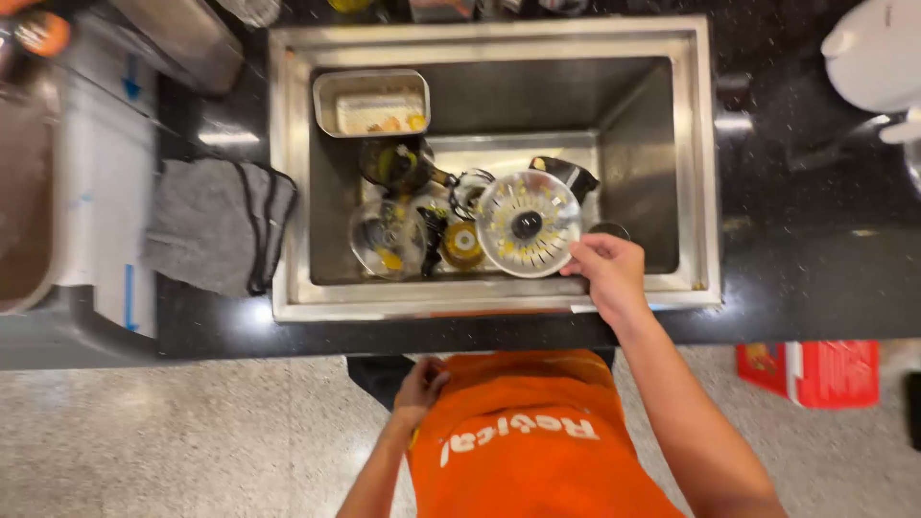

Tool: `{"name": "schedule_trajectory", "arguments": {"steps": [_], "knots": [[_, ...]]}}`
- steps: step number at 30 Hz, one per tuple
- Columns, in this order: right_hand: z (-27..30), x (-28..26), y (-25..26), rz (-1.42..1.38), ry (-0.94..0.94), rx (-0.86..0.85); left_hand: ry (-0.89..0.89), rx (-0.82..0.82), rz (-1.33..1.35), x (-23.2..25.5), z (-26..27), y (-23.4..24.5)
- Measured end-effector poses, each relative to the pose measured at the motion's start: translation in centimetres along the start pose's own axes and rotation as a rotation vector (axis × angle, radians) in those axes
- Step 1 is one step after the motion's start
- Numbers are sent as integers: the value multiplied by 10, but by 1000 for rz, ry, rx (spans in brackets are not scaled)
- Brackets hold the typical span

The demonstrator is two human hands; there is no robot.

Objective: The person disassembles a coffee machine and a juicer, placing the parts into a sink. They then empty food waste from a strainer into a trash bin and proceed to wash the strainer and other components under running water using a sponge and dish soap.

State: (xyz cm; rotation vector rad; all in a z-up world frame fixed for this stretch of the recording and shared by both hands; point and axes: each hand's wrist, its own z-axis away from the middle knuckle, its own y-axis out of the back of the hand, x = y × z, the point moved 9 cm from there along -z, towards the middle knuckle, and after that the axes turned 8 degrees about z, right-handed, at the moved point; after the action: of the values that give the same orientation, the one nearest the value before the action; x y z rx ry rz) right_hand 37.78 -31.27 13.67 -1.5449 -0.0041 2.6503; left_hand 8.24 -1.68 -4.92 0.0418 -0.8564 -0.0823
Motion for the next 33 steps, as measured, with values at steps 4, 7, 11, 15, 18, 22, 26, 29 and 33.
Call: {"name": "schedule_trajectory", "arguments": {"steps": [4,7,11,15,18,22,26,29,33], "knots": [[1,-3,-6,19,23,-39,-8,146,-29,16,23,20],[-6,-2,-9,21,11,-23,-126,320,285,-11,42,41],[4,-2,-14,32,6,-21,378,297,48,-19,66,41],[-5,3,-11,43,25,-40,435,217,347,14,73,32],[-2,1,-12,29,38,-44,473,129,438,36,91,22],[-3,3,-10,24,56,-20,276,-10,391,48,93,10],[-1,-1,-9,39,98,-22,195,-1,-85,133,64,18],[4,-3,-9,51,91,-14,89,-198,-527,200,36,-23],[0,-4,-10,49,84,-27,-261,-786,-492,92,-27,-180]]}}
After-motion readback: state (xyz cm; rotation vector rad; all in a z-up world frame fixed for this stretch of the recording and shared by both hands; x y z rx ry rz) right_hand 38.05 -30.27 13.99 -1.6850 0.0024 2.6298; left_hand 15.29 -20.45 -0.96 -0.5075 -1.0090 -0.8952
